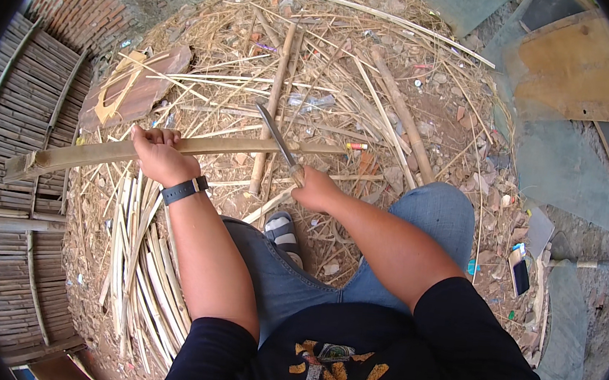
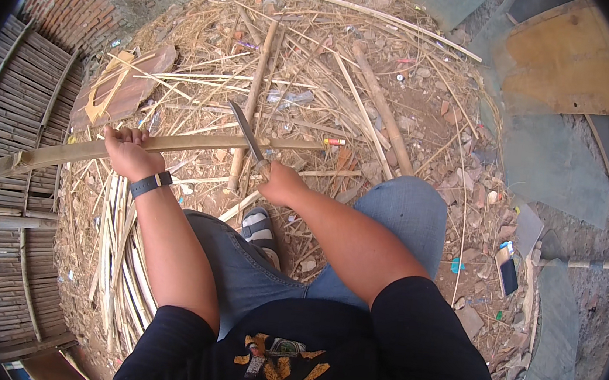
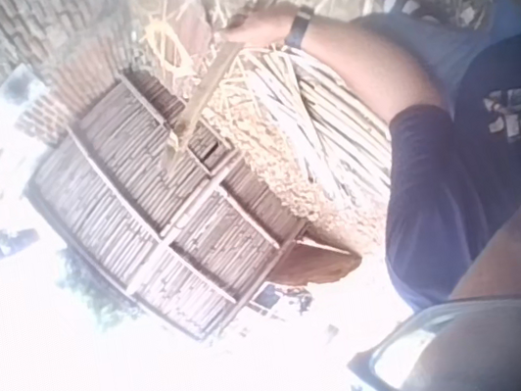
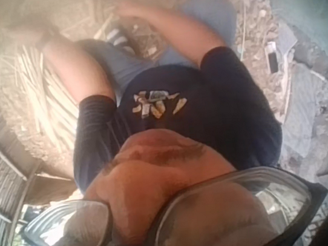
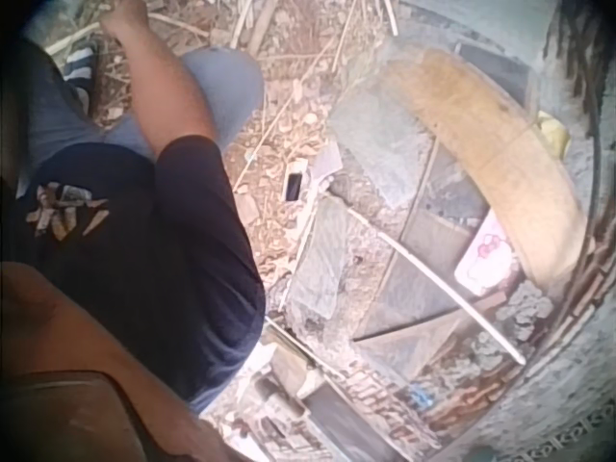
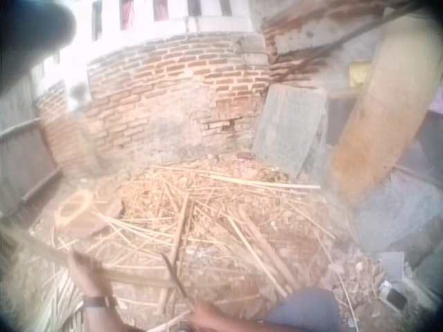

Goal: The person sits on the ground and uses a knife to split a long bamboo pole into thin strips. They hold the bamboo with one hand and use the knife to pry and separate the layers, creating multiple thin strips that fall onto the ground.

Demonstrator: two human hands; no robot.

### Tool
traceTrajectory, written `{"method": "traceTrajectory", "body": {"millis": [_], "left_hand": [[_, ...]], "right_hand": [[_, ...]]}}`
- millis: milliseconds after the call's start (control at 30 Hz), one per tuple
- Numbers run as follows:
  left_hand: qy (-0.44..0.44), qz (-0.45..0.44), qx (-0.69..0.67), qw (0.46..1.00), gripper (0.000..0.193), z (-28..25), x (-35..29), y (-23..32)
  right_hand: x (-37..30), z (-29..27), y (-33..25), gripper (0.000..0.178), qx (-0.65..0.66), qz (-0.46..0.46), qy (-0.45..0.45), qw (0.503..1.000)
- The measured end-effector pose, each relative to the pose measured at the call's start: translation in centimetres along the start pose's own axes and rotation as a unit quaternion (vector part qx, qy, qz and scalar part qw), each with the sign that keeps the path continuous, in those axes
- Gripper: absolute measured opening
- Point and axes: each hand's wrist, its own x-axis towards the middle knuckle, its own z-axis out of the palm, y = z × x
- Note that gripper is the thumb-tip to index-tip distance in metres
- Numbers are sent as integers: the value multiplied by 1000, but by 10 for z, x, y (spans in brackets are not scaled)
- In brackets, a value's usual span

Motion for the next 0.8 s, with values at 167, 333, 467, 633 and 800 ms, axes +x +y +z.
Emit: {"method": "traceTrajectory", "body": {"millis": [167, 333, 467, 633, 800], "left_hand": [[2, -1, 3, 1000, 34, 1, -2, 1], [-2, -3, 7, 1000, 36, 2, -4, 2], [1, -1, 13, 1000, 36, 3, -4, 3], [4, -3, 15, 1000, 35, 4, -5, 4], [0, -6, 15, 1000, 32, 3, -5, 3]], "right_hand": [[-2, -2, -3, 54, -6, 6, -3, 1000], [-1, 0, 2, 55, -6, 6, 14, 1000], [-1, 1, 2, 55, -3, 0, 13, 1000], [-4, -4, -4, 56, -8, 12, -1, 1000], [-3, -5, -1, 58, -12, 24, -8, 1000]]}}
